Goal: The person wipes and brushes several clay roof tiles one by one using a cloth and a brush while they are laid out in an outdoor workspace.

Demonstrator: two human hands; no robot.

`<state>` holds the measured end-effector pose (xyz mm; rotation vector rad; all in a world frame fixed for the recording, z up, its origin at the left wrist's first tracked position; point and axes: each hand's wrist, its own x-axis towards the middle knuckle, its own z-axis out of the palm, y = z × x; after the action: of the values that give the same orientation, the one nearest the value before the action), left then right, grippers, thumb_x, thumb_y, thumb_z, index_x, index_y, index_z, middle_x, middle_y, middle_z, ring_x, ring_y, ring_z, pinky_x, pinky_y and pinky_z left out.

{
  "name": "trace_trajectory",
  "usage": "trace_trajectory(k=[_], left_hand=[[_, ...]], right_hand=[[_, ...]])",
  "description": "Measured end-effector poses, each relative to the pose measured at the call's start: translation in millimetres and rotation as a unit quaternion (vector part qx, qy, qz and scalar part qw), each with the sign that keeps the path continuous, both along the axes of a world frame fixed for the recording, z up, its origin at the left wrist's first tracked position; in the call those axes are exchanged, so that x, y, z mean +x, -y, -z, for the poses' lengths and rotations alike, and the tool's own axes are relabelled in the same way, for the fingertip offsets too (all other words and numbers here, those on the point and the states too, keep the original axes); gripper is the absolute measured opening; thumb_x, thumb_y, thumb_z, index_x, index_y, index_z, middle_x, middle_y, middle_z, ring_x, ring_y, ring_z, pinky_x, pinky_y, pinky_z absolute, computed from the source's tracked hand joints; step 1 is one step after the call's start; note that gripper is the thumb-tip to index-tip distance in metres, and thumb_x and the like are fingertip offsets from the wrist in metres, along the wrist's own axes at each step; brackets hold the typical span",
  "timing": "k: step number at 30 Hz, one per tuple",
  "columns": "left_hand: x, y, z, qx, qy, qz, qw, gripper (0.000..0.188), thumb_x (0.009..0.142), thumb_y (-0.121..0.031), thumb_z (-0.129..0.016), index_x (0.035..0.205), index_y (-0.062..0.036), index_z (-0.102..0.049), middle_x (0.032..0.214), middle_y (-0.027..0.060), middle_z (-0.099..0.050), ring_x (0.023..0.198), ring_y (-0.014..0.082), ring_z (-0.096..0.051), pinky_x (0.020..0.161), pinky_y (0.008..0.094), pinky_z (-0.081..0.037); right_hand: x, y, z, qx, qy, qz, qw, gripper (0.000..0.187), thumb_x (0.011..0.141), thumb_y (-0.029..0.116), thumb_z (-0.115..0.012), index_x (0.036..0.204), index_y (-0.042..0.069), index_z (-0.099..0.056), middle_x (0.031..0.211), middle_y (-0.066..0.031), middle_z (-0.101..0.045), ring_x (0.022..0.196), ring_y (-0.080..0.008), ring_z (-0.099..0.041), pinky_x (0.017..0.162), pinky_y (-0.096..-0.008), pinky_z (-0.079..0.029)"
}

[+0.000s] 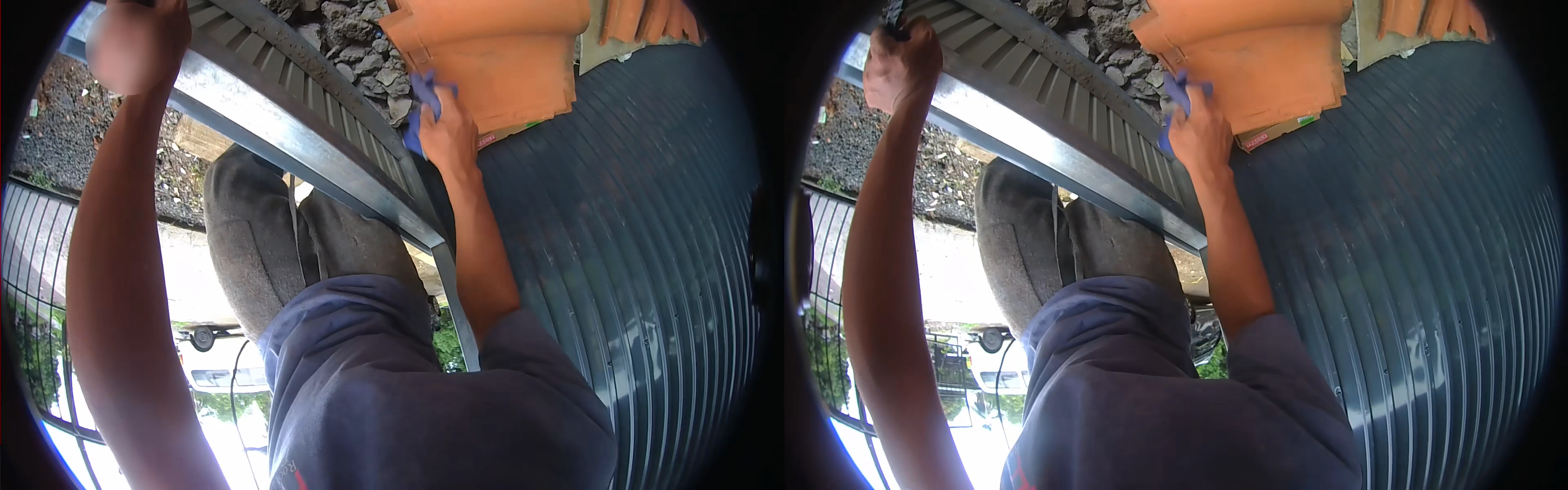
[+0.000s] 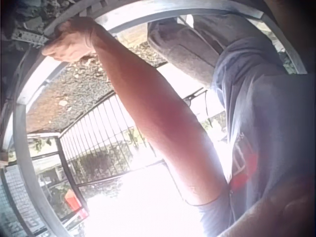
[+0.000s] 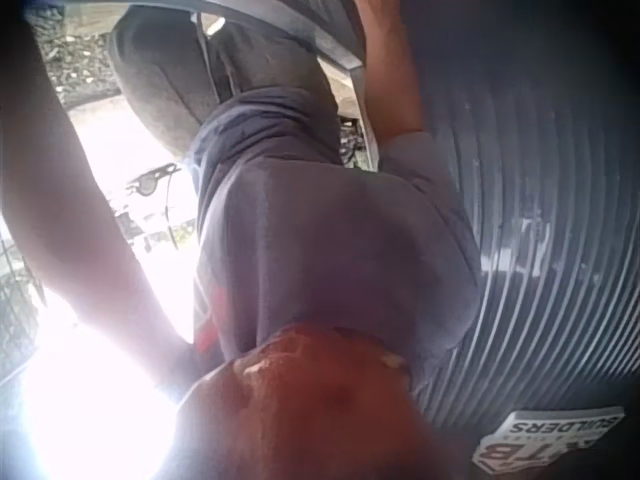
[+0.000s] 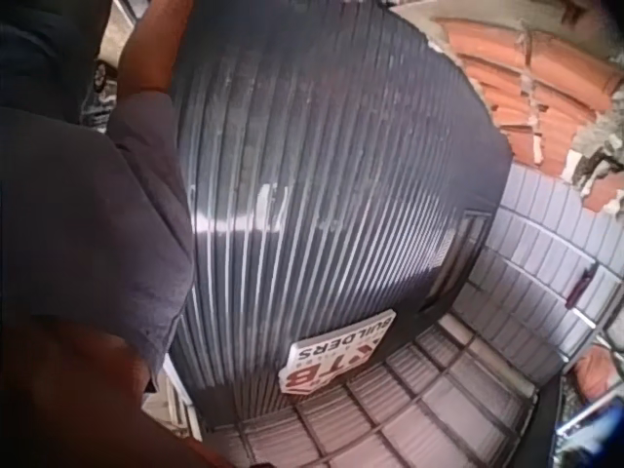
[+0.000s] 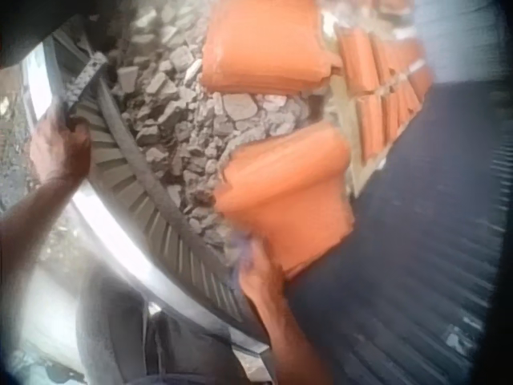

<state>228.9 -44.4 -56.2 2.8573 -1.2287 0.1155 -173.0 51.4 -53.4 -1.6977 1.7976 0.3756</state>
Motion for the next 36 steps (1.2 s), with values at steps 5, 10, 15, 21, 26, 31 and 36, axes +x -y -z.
trace_trajectory(k=[5,10,15,21,26,31,36], left_hand=[[-2.0,-1.2,14.4,-0.036,-0.034,0.01,0.999,0.057,0.079,-0.053,-0.058,0.116,-0.013,-0.072,0.117,0.0182,-0.074,0.113,0.0402,-0.068,0.099,0.051,-0.05],[0.1,-10.4,-11.4,-0.02,-0.032,0.051,0.998,0.041,0.089,-0.04,-0.057,0.117,-0.0103,-0.064,0.111,0.0167,-0.07,0.106,0.0361,-0.067,0.09,0.049,-0.051],[-7.2,-4.2,-6.2,-0.04,-0.036,0.039,0.998,0.028,0.092,-0.031,-0.056,0.111,-0.0103,-0.059,0.099,0.0137,-0.065,0.093,0.031,-0.063,0.08,0.0463,-0.049],[-0.1,-5.8,-2.9,-0.058,-0.028,0.056,0.996,0.013,0.096,-0.02,-0.054,0.104,-0.0103,-0.054,0.085,0.0102,-0.06,0.077,0.025,-0.058,0.069,0.0429,-0.048],[3.9,-2.4,-14.3,-0.056,-0.073,0.057,0.994,0.009,0.095,-0.017,-0.054,0.101,-0.0106,-0.053,0.082,0.0098,-0.059,0.074,0.0257,-0.058,0.067,0.043,-0.047],[-24.6,-1.6,-8.3,-0.081,-0.086,0.062,0.991,0.008,0.093,-0.016,-0.055,0.099,-0.0111,-0.052,0.082,0.0099,-0.059,0.075,0.0266,-0.058,0.068,0.0435,-0.046],[-7.5,-1.3,-24.1,-0.064,-0.088,0.043,0.993,0.007,0.093,-0.016,-0.055,0.097,-0.0113,-0.051,0.082,0.0094,-0.058,0.076,0.0254,-0.056,0.07,0.0433,-0.045]], right_hand=[[-3.5,8.9,48.5,0.018,-0.094,-0.104,0.99,0.039,0.092,0.015,-0.062,0.131,0.016,-0.06,0.12,-0.0258,-0.069,0.099,-0.0427,-0.072,0.085,-0.0541,-0.057],[-16.8,6.2,-6.9,0.27,-0.22,-0.189,0.918,0.033,0.092,0.023,-0.065,0.124,0.014,-0.068,0.124,-0.0177,-0.072,0.102,-0.0353,-0.074,0.088,-0.0494,-0.058],[7.6,49.5,12.0,-0.031,-0.003,-0.163,0.986,0.042,0.09,0.017,-0.065,0.132,0.019,-0.065,0.117,-0.0189,-0.072,0.099,-0.0373,-0.073,0.084,-0.0479,-0.059],[-31.4,-13.3,19.0,0.181,-0.145,-0.235,0.944,0.044,0.087,0.016,-0.066,0.131,0.009,-0.066,0.113,-0.0211,-0.072,0.102,-0.0387,-0.072,0.087,-0.0491,-0.057],[-12.2,25.3,-12.9,0.169,-0.073,-0.206,0.961,0.03,0.091,0.017,-0.064,0.12,0.01,-0.07,0.116,-0.0223,-0.071,0.104,-0.0418,-0.068,0.087,-0.0516,-0.055],[-29.5,20.1,42.2,-0.052,-0.027,-0.224,0.973,0.028,0.094,0.01,-0.062,0.121,0.01,-0.064,0.097,-0.0225,-0.07,0.09,-0.0445,-0.069,0.076,-0.0534,-0.056],[-46.3,0.6,-7.2,0.282,-0.181,-0.285,0.898,0.042,0.085,0.012,-0.065,0.127,0.015,-0.069,0.106,-0.0254,-0.073,0.1,-0.0454,-0.07,0.084,-0.0556,-0.056]])
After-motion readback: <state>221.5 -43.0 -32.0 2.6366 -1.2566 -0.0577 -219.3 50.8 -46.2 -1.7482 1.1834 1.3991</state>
